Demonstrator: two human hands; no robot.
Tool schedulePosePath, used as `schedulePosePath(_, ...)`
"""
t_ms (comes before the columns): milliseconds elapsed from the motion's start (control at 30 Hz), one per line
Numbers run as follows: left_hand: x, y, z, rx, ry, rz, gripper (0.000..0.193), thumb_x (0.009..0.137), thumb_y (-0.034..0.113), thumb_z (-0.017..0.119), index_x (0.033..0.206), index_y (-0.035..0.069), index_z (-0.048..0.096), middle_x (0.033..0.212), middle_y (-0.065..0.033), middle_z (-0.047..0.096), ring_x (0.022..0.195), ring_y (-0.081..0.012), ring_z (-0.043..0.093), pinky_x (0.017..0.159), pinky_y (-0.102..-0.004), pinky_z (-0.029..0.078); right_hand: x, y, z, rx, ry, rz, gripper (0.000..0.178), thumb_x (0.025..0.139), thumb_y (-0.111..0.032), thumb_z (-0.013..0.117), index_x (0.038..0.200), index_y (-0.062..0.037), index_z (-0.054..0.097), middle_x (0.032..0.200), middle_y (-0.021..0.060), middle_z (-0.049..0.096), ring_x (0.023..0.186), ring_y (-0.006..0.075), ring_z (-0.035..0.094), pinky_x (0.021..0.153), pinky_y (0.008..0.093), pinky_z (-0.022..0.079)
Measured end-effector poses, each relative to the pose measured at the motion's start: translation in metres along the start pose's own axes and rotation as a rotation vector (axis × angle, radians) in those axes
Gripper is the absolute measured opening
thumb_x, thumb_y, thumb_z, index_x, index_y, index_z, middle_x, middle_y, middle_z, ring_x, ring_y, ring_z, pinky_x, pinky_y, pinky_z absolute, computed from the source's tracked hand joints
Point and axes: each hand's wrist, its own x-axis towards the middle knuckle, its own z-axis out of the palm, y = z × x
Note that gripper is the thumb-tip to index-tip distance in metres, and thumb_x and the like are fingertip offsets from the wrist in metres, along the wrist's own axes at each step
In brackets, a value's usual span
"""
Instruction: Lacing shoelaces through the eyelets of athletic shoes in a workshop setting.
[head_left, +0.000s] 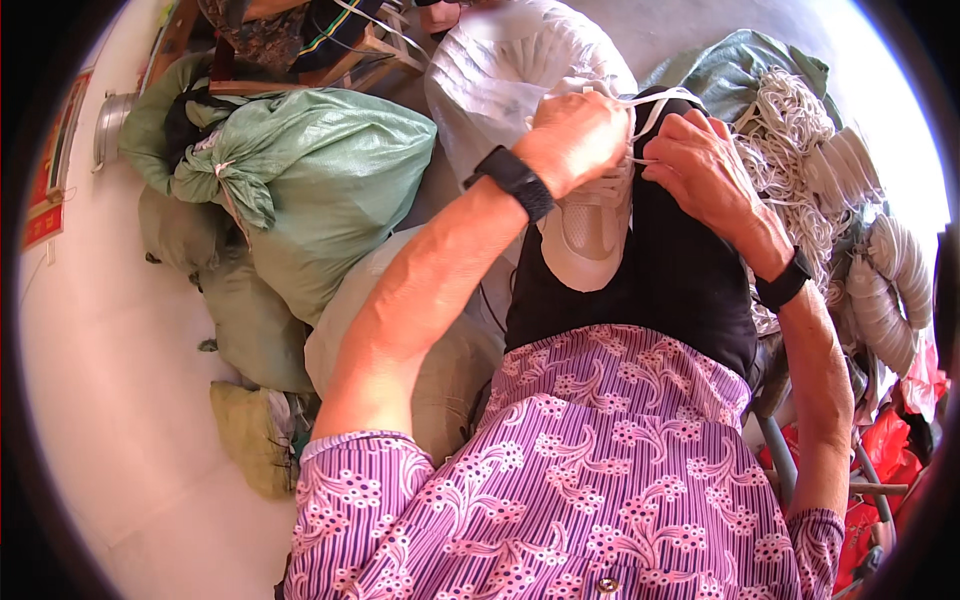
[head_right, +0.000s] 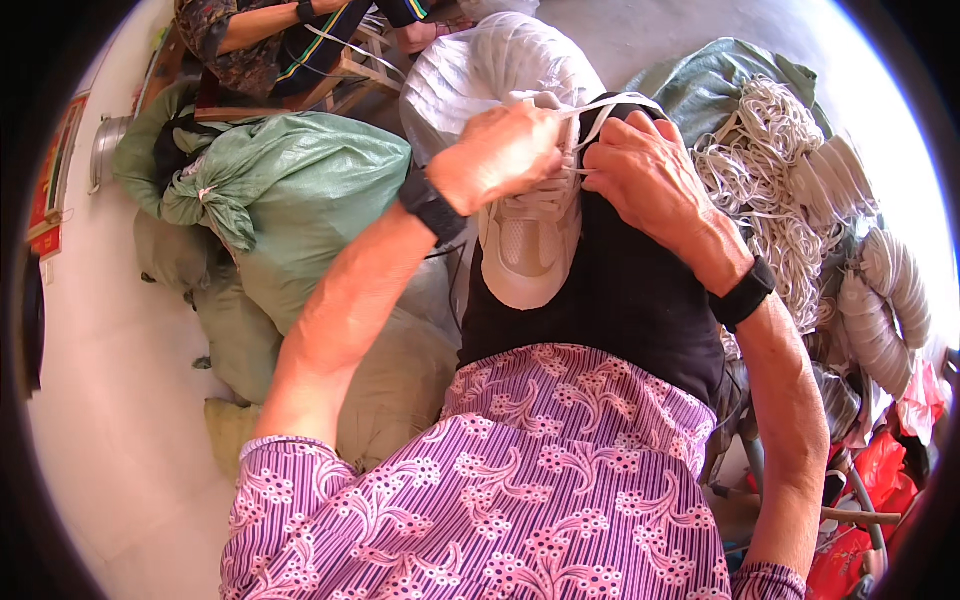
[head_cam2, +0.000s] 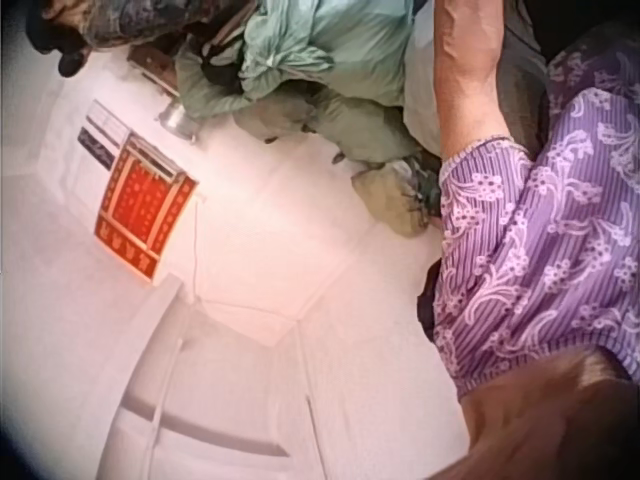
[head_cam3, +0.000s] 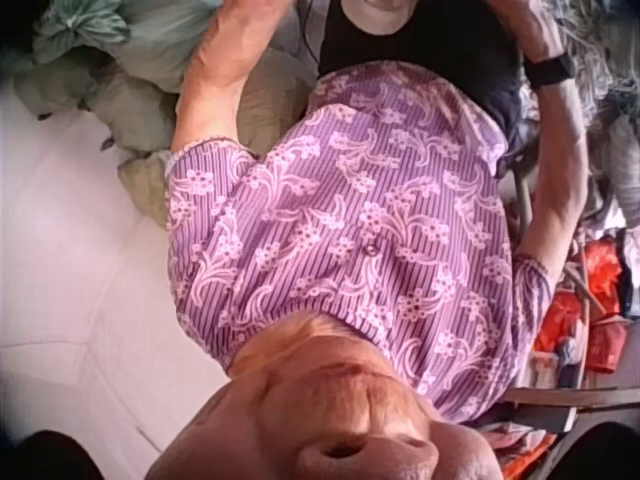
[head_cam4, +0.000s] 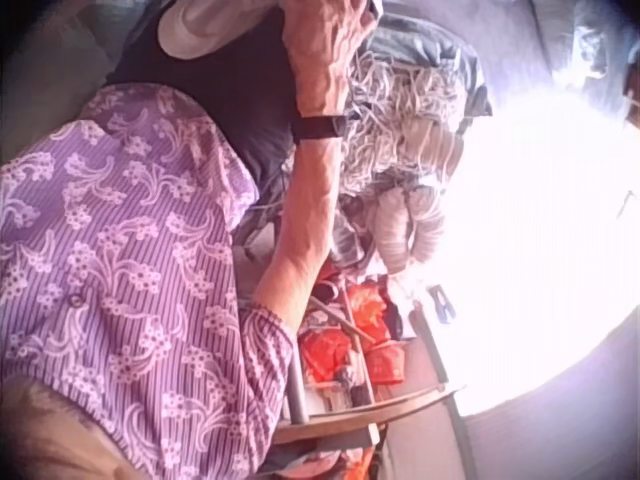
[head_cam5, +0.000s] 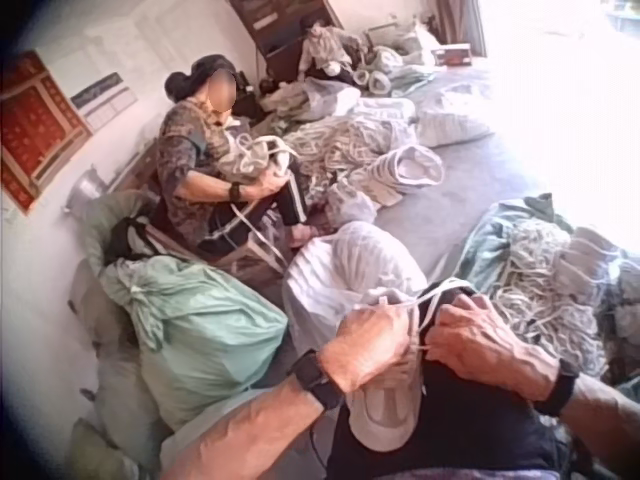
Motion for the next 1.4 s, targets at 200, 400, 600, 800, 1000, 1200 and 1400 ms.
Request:
schedulePosePath(200, -0.023, -0.048, -0.036, 0.158, 0.210, -0.132, 0.021, 0.082, 0.027, 0.053, 0.085, 0.006, 0.055, 0.077, -0.0180, 0.063, 0.077, -0.0371, 0.063, 0.067, -0.0481, 0.050, 0.004, 0.003, -0.025, 0.143, 0.096, 0.042, 0.018, 0.079, -0.021, 0.065, 0.073, -0.0041, 0.062, 0.085, 0.0078, 0.054, 0.088, 0.0288, 0.051, 0.080, 0.0387, 0.042)
schedulePosePath(400, -0.044, -0.116, -0.067, 0.277, 0.405, -0.336, 0.021, 0.083, 0.026, 0.052, 0.091, 0.007, 0.057, 0.080, -0.0211, 0.064, 0.079, -0.0415, 0.061, 0.069, -0.0503, 0.049, 0.000, 0.017, -0.035, 0.231, 0.023, 0.135, 0.020, 0.080, -0.022, 0.066, 0.074, -0.0027, 0.061, 0.085, 0.0099, 0.053, 0.086, 0.0279, 0.051, 0.079, 0.0383, 0.042)
schedulePosePath(600, -0.059, -0.142, -0.090, 0.300, 0.455, -0.470, 0.021, 0.084, 0.026, 0.050, 0.088, 0.007, 0.057, 0.082, -0.0224, 0.063, 0.082, -0.0427, 0.060, 0.072, -0.0495, 0.047, 0.001, 0.014, -0.015, 0.230, 0.072, 0.164, 0.021, 0.079, -0.022, 0.066, 0.072, -0.0024, 0.061, 0.083, 0.0117, 0.057, 0.086, 0.0293, 0.054, 0.081, 0.0387, 0.042)
schedulePosePath(800, -0.072, -0.185, -0.113, 0.338, 0.559, -0.481, 0.023, 0.086, 0.026, 0.050, 0.089, 0.005, 0.057, 0.082, -0.0221, 0.063, 0.081, -0.0431, 0.059, 0.071, -0.0470, 0.047, 0.013, 0.019, 0.009, 0.188, 0.120, 0.145, 0.020, 0.078, -0.024, 0.065, 0.072, -0.0042, 0.066, 0.083, 0.0131, 0.060, 0.087, 0.0317, 0.056, 0.079, 0.0404, 0.044)
schedulePosePath(1000, -0.056, -0.182, -0.071, -0.006, 0.641, -0.391, 0.021, 0.087, 0.026, 0.058, 0.092, 0.006, 0.061, 0.078, -0.0085, 0.066, 0.069, -0.0175, 0.062, 0.062, -0.0332, 0.050, 0.015, 0.017, 0.004, 0.199, 0.095, 0.208, 0.020, 0.079, -0.022, 0.064, 0.074, -0.0034, 0.066, 0.082, 0.0126, 0.061, 0.084, 0.0307, 0.057, 0.079, 0.0390, 0.043)
schedulePosePath(1200, -0.050, -0.081, -0.002, -0.726, 0.136, -0.447, 0.035, 0.086, 0.038, 0.064, 0.098, 0.005, 0.063, 0.078, -0.0010, 0.061, 0.059, -0.0074, 0.053, 0.053, -0.0233, 0.046, 0.020, 0.014, 0.003, 0.256, 0.139, 0.246, 0.018, 0.080, -0.019, 0.063, 0.079, -0.0012, 0.066, 0.081, 0.0126, 0.062, 0.080, 0.0293, 0.058, 0.079, 0.0382, 0.043)
schedulePosePath(1400, -0.056, -0.061, 0.028, -0.933, 0.145, -0.364, 0.028, 0.088, 0.032, 0.063, 0.089, 0.004, 0.063, 0.067, 0.0024, 0.055, 0.057, -0.0053, 0.049, 0.051, -0.0221, 0.041, 0.039, 0.002, 0.001, 0.224, 0.218, 0.225, 0.012, 0.079, -0.013, 0.061, 0.084, -0.0036, 0.065, 0.081, 0.0114, 0.060, 0.080, 0.0310, 0.057, 0.075, 0.0394, 0.045)
